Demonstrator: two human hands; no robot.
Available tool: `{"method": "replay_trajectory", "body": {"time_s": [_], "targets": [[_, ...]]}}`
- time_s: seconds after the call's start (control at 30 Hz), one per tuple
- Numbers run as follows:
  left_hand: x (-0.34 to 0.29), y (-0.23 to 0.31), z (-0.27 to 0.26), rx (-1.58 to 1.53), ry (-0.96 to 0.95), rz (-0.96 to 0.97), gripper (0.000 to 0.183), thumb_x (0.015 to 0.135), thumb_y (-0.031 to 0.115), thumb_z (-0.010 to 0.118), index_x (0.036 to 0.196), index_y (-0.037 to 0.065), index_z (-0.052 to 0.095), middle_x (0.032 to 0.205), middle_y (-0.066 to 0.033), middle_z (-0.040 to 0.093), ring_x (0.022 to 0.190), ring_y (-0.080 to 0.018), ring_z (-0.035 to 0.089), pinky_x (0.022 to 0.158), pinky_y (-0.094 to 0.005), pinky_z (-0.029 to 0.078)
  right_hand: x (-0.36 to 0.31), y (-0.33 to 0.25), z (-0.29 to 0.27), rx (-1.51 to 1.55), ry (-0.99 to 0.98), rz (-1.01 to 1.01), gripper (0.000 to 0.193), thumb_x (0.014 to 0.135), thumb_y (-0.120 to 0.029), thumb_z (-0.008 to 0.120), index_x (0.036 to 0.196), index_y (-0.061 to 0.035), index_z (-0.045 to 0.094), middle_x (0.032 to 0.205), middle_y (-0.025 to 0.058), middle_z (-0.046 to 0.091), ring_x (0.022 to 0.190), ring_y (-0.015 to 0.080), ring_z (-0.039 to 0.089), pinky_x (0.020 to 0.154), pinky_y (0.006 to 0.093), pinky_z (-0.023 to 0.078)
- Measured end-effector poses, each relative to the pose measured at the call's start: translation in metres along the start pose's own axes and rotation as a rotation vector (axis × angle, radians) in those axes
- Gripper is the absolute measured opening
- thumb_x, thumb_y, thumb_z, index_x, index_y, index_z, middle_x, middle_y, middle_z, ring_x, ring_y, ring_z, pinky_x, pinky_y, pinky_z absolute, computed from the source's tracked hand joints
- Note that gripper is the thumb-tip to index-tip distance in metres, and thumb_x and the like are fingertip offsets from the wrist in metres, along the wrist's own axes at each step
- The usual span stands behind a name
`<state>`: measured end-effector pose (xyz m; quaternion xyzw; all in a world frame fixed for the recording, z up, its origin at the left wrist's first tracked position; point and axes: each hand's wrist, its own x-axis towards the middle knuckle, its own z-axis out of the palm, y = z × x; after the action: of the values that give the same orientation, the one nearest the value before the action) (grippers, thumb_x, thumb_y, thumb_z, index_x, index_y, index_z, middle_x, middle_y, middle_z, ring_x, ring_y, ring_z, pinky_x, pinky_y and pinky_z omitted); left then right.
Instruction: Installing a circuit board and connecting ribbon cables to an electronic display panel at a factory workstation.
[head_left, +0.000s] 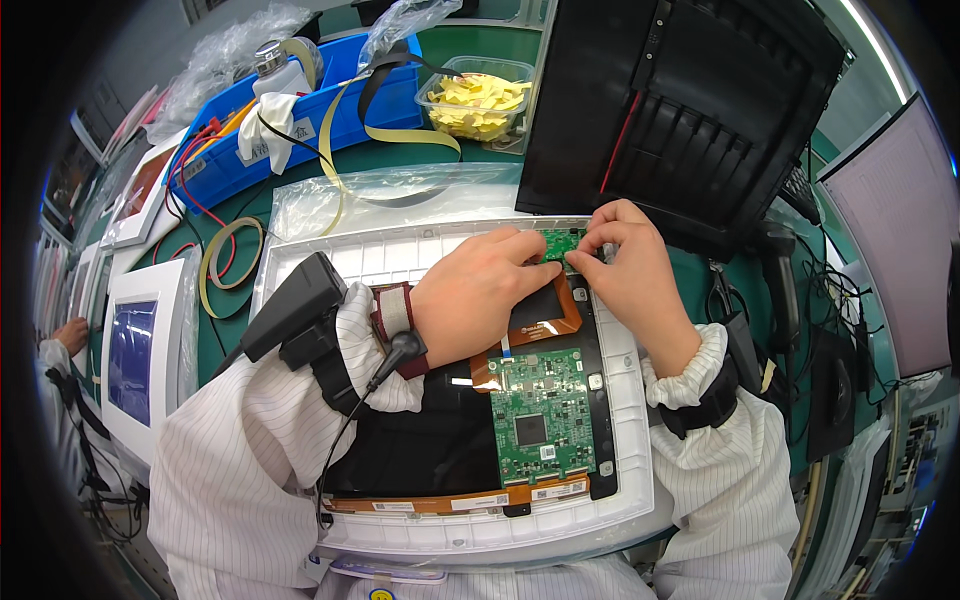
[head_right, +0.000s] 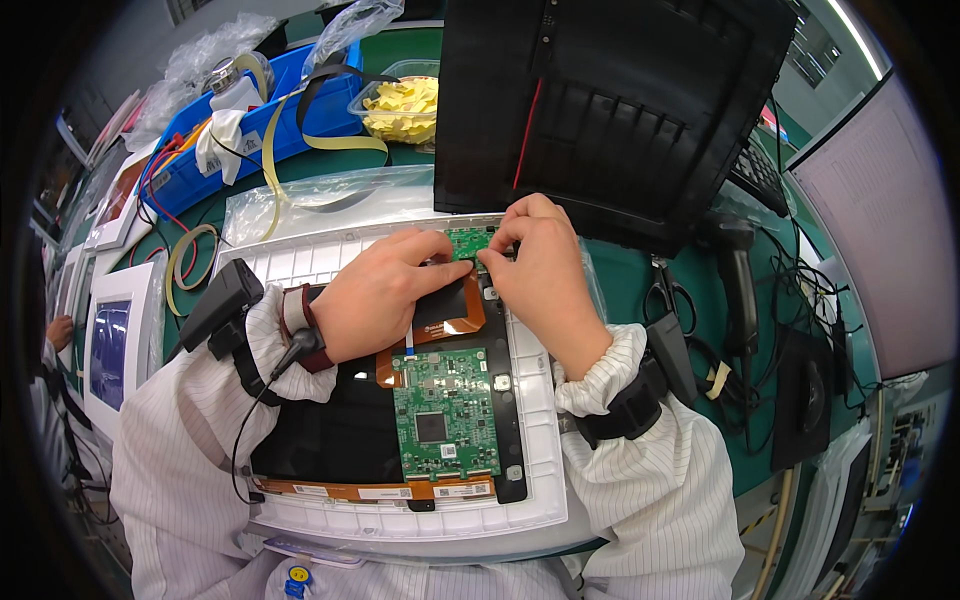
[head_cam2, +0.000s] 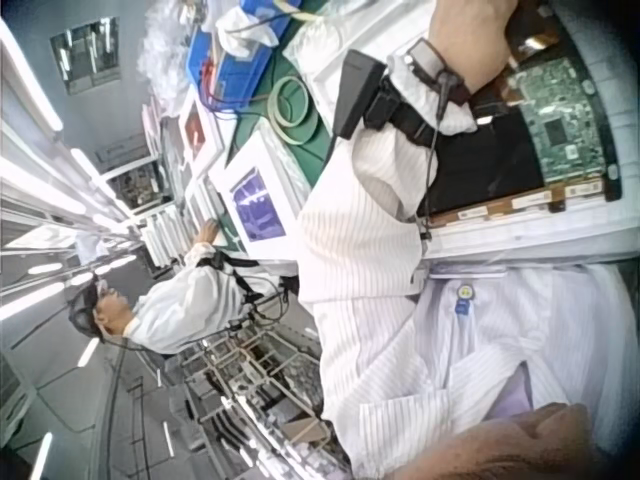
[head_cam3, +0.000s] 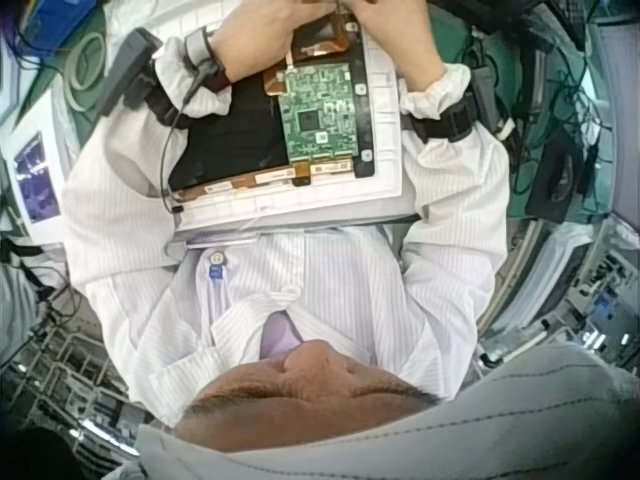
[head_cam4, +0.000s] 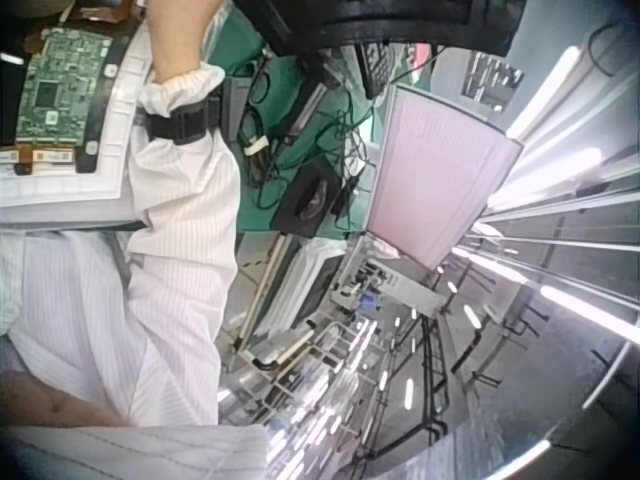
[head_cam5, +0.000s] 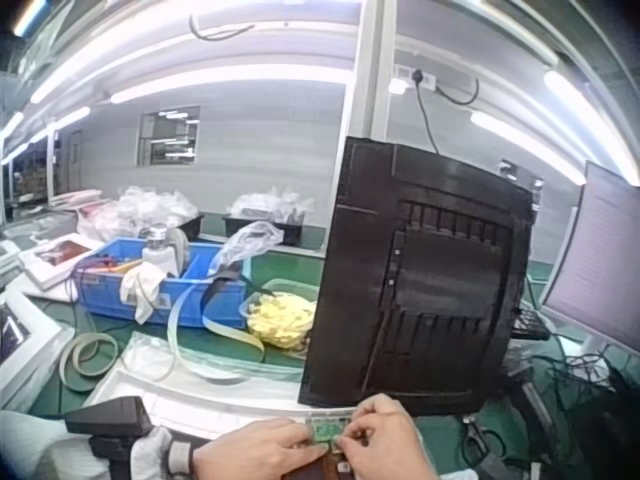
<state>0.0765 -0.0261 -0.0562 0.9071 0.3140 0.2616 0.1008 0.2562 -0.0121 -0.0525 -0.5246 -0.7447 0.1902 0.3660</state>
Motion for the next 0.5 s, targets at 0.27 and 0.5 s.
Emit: {"method": "replay_trajectory", "body": {"time_s": [0.27, 0.5], "targets": [[-0.0016, -0.0001, -0.0002, -0.018, 0.019, -0.05, 0.033, 0.061, -0.011, 0.048, 0.09, -0.002, 0.06, 0.091, -0.0139, 0.056, 0.087, -0.03, 0.054, 0.077, -0.0352, 0.045, -0.0014, 0.0007, -0.0005, 0.017, -0.001, -0.012, 0.007, 0.064, -0.002, 0.066, 0.064, 0.0012, 0.06, 0.083, 0.0093, 0.05, 0.087, 0.0251, 0.048, 0.076, 0.0331, 0.04], [-0.004, 0.0, -0.0017, -0.023, 0.059, -0.058, 0.031, 0.059, -0.011, 0.047, 0.086, -0.004, 0.061, 0.091, -0.0151, 0.058, 0.088, -0.0305, 0.055, 0.079, -0.0349, 0.045, 0.0011, -0.0083, 0.0011, -0.17, -0.057, -0.098, 0.009, 0.064, -0.006, 0.068, 0.065, -0.0013, 0.061, 0.084, 0.0096, 0.05, 0.089, 0.0275, 0.047, 0.077, 0.0349, 0.039]]}}
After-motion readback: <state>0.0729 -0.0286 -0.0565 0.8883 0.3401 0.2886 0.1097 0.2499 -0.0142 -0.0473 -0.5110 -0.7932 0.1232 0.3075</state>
